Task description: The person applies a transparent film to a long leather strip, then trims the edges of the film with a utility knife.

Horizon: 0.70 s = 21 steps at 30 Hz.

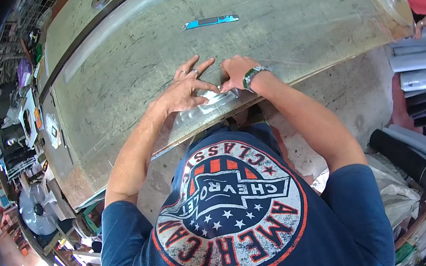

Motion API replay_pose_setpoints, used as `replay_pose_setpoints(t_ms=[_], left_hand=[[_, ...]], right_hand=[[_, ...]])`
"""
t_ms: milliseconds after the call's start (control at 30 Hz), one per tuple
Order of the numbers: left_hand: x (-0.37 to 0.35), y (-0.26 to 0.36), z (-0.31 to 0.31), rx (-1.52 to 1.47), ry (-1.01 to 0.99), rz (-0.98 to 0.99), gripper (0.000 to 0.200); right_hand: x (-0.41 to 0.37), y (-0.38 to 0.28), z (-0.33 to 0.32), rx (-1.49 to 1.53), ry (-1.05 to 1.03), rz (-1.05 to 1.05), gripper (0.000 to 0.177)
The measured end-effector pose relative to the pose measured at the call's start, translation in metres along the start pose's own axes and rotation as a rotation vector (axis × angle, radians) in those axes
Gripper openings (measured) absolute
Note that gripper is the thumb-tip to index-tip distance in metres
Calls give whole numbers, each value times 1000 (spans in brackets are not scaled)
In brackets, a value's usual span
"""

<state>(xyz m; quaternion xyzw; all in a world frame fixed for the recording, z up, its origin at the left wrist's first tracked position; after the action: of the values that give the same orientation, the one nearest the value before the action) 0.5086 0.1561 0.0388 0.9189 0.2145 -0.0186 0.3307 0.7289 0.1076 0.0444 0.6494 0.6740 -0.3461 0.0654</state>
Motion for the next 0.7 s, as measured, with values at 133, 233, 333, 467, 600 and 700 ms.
replay_pose_setpoints(t_ms=[133,233,333,467,600,700], left_hand=[[1,1,-3,5,-27,-30,51],[-1,-1,0,-7,-15,-24,52],[-1,3,0,-1,-8,-34,51],[3,5,-2,3,-19,-60,49],[4,4,-2,9,-16,-68,49],[5,5,-1,2,-30,-80,48]], right_hand=[[4,10,2,-7,91,-84,52],[19,26,-13,122,233,-154,46],[69,66,-31,56,842,-202,39],[104,79,-39,-117,894,-127,35],[101,82,-38,-59,780,-124,31],[84,91,-43,97,565,-52,27]])
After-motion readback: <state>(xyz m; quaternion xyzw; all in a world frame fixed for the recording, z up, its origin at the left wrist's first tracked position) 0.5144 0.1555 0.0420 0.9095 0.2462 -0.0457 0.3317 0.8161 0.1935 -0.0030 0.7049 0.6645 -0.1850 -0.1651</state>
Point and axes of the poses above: each hand's wrist, its own x-axis towards the middle knuckle, its own z-axis out of the palm, y = z × x, the point moved 1 cm from there along x, towards the middle knuckle
